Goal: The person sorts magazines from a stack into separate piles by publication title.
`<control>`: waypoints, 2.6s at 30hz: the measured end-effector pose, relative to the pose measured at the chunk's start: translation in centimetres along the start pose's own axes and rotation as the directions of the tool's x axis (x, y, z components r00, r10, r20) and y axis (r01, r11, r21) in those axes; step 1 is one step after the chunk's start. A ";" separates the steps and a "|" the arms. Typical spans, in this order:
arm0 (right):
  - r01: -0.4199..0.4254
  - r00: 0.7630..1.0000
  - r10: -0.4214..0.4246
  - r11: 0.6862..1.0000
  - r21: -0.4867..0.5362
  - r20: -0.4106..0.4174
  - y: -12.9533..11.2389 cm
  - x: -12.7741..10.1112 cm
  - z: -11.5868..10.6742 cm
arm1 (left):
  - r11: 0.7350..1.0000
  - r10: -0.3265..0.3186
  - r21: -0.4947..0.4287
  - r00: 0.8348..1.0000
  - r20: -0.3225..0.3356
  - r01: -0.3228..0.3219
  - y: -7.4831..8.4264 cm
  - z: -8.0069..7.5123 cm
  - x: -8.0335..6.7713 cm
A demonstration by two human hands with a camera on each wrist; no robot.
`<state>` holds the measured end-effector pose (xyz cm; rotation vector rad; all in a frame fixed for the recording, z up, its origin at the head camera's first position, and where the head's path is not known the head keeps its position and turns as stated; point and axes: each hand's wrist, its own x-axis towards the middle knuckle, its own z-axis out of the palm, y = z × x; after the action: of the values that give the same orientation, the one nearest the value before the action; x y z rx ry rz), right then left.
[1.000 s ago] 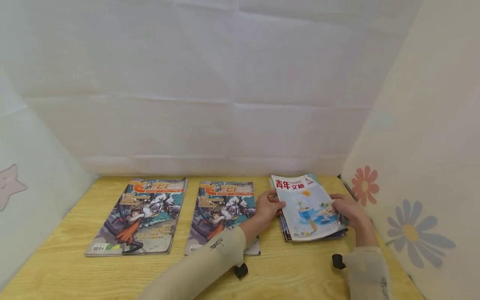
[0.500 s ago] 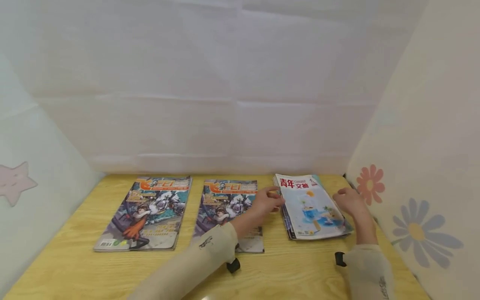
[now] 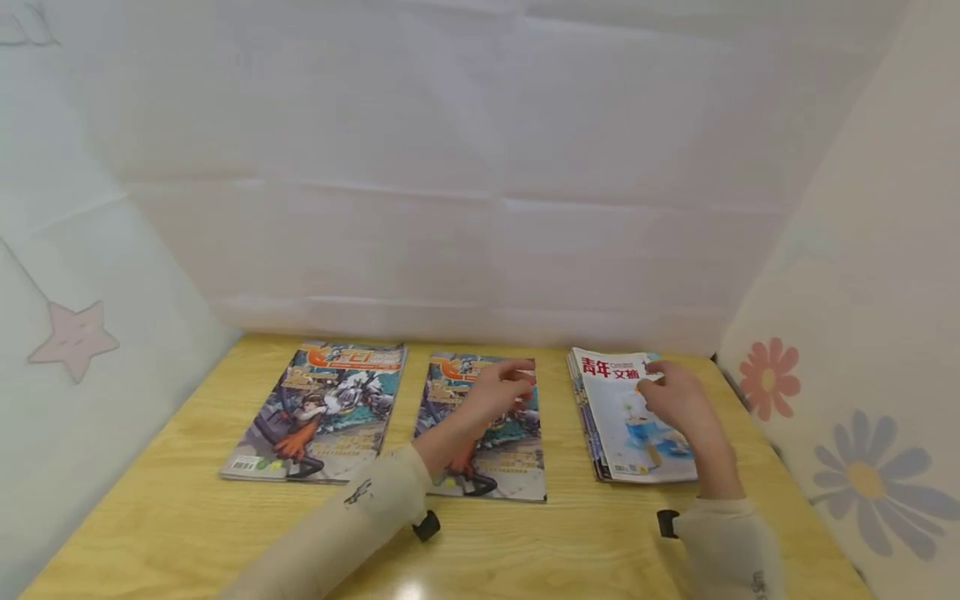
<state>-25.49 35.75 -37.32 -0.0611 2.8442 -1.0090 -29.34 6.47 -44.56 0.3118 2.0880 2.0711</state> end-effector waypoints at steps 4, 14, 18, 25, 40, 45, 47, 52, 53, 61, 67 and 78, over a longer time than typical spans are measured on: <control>0.027 0.999 -0.028 0.999 0.027 0.021 -1.2 0.4 1.6 | 0.999 -0.026 0.021 1.000 -0.014 0.026 0.0 -2.1 -1.1; 0.067 0.991 -0.088 0.978 0.198 0.096 -3.4 1.6 6.9 | 0.984 -0.177 -0.041 0.979 -0.099 0.173 0.5 -7.1 -4.2; 0.062 0.987 -0.094 0.970 0.234 0.133 -3.7 2.1 8.7 | 0.981 -0.193 -0.005 0.970 -0.145 0.195 0.7 -8.7 -5.4; -0.018 0.971 -0.049 0.960 0.279 0.233 -3.4 2.5 10.6 | 0.963 -0.259 0.026 0.947 -0.190 0.268 0.5 -10.6 -6.6; -0.173 0.913 -0.044 0.858 0.484 0.405 -3.8 2.9 11.9 | 0.955 -0.295 -0.052 0.939 -0.178 0.290 -0.5 -12.4 -6.8; -0.165 0.922 -0.029 0.872 0.461 0.386 -3.7 2.9 12.2 | 0.943 -0.320 -0.146 0.932 -0.167 0.298 -0.7 -12.5 -6.6; -0.157 0.925 -0.027 0.881 0.447 0.378 -3.7 3.0 12.3 | 0.933 -0.332 -0.200 0.929 -0.163 0.299 -0.9 -12.8 -6.4; -0.153 0.933 -0.014 0.890 0.430 0.361 -3.5 3.1 12.5 | 0.890 -0.362 -0.341 0.924 -0.121 0.304 -1.2 -13.0 -6.0; -0.149 0.933 -0.017 0.892 0.428 0.360 -3.5 3.1 12.5 | 0.880 -0.369 -0.354 0.926 -0.086 0.317 -1.3 -13.0 -6.0; -0.151 0.939 -0.009 0.886 0.437 0.343 -3.8 2.7 12.6 | 0.846 -0.345 -0.364 0.921 0.182 0.389 -2.7 -12.2 -6.4; -0.155 0.943 -0.007 0.875 0.458 0.332 -3.7 2.5 12.6 | 0.880 -0.312 -0.346 0.945 0.097 0.326 -2.4 -11.9 -6.7; -0.209 0.951 -0.001 0.735 0.645 0.309 -3.4 3.0 13.4 | 0.945 -0.248 -0.224 0.969 -0.016 0.238 -1.7 -13.0 -8.2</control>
<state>-26.74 24.49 -45.77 0.0216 2.0399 -1.7660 -25.04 -8.35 -46.24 -0.0237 1.7896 2.1457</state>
